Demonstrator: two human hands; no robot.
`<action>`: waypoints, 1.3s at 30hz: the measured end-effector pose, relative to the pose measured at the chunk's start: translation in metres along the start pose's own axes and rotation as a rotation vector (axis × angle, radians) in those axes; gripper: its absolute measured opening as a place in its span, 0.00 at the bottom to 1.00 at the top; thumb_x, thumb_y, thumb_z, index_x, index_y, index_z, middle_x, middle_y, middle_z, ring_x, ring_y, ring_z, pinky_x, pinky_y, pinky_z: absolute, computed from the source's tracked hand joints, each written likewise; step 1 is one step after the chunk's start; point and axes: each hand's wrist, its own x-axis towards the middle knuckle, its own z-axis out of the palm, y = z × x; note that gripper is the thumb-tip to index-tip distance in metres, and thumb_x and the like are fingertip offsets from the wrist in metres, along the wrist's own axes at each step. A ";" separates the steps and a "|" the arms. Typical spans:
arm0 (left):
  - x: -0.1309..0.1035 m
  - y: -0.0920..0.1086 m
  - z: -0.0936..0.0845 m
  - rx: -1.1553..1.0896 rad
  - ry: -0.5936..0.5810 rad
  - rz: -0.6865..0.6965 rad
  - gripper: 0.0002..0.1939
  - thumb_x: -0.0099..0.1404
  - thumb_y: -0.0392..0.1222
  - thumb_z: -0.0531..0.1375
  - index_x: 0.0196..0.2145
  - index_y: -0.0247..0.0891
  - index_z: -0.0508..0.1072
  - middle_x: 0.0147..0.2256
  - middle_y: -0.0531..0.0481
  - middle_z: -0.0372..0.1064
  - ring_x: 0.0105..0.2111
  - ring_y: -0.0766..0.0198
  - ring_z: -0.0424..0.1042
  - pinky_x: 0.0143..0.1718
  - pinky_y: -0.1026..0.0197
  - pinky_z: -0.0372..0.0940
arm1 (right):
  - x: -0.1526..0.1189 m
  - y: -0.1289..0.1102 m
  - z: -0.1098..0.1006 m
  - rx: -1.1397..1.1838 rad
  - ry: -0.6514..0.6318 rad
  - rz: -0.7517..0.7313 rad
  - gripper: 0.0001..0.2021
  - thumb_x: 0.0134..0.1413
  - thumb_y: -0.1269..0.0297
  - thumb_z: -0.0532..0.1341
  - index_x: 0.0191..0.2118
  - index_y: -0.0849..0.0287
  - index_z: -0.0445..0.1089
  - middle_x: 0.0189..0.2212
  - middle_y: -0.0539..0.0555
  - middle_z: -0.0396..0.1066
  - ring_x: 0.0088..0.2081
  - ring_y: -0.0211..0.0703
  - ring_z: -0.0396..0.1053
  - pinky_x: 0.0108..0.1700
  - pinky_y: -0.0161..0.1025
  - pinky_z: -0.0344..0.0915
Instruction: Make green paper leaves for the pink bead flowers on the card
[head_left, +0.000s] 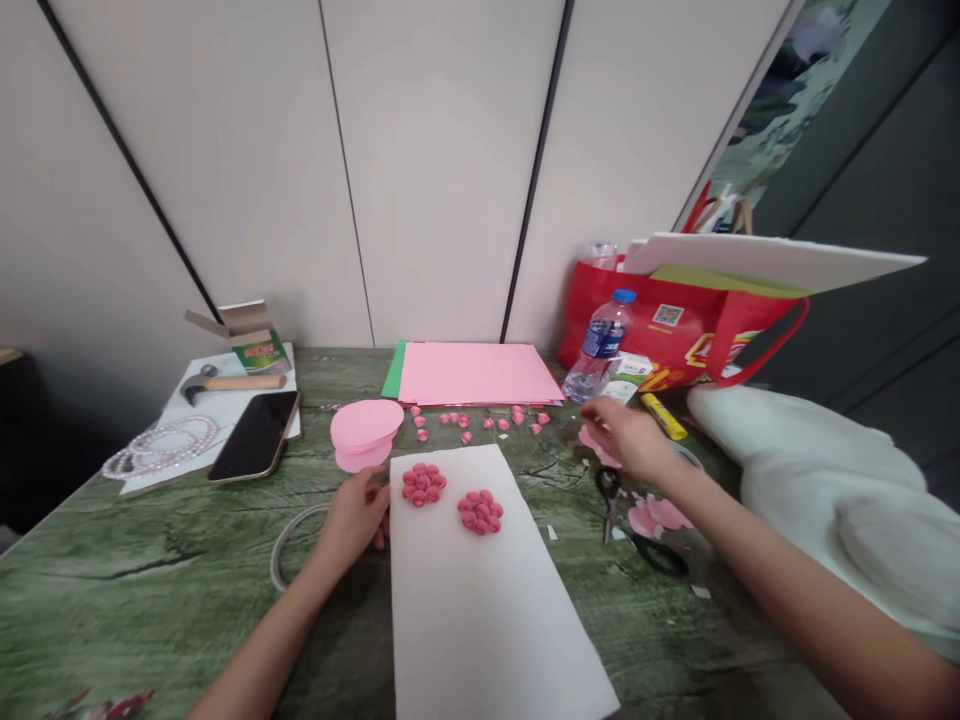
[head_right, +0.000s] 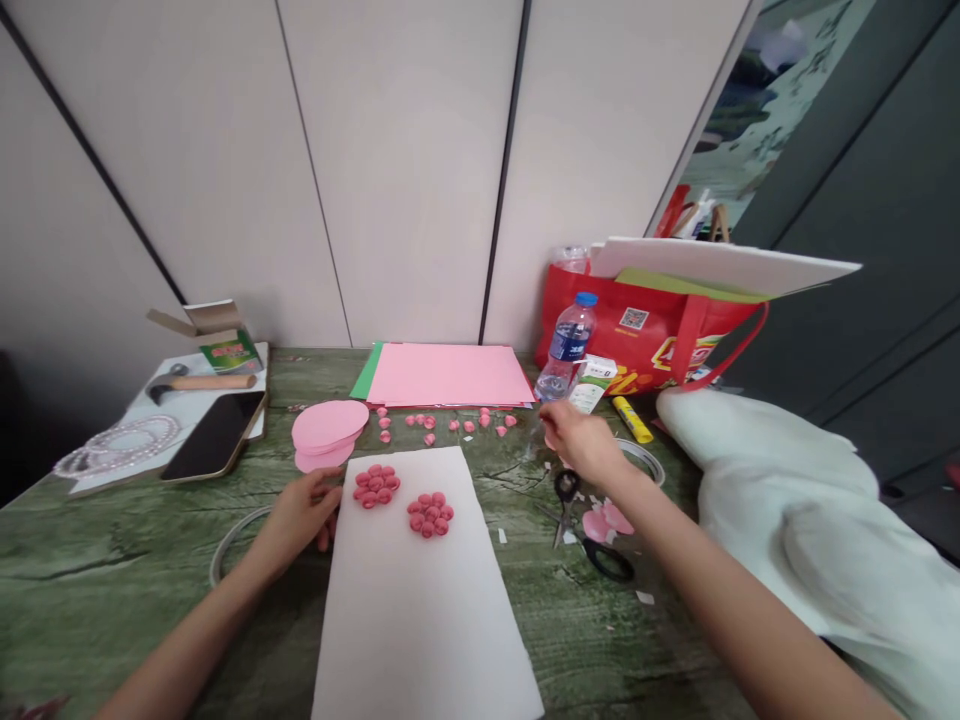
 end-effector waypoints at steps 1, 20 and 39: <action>0.000 0.000 0.000 0.024 0.007 0.016 0.20 0.59 0.36 0.50 0.49 0.28 0.63 0.17 0.57 0.66 0.08 0.69 0.61 0.10 0.67 0.56 | 0.004 -0.005 -0.007 0.055 0.097 0.025 0.07 0.53 0.64 0.57 0.38 0.59 0.65 0.32 0.55 0.70 0.30 0.44 0.70 0.33 0.40 0.65; -0.009 0.008 0.012 0.658 0.196 0.195 0.18 0.64 0.33 0.48 0.51 0.31 0.65 0.47 0.37 0.70 0.41 0.51 0.72 0.39 0.53 0.65 | -0.034 -0.114 0.080 1.463 0.084 0.630 0.12 0.47 0.53 0.64 0.29 0.57 0.71 0.25 0.49 0.72 0.30 0.38 0.70 0.38 0.37 0.68; -0.007 0.010 0.014 0.772 0.060 0.130 0.16 0.67 0.36 0.49 0.50 0.33 0.68 0.46 0.42 0.72 0.42 0.53 0.73 0.41 0.57 0.65 | -0.044 -0.106 0.086 1.324 0.041 0.642 0.09 0.50 0.56 0.63 0.30 0.57 0.72 0.24 0.49 0.72 0.31 0.41 0.72 0.45 0.46 0.68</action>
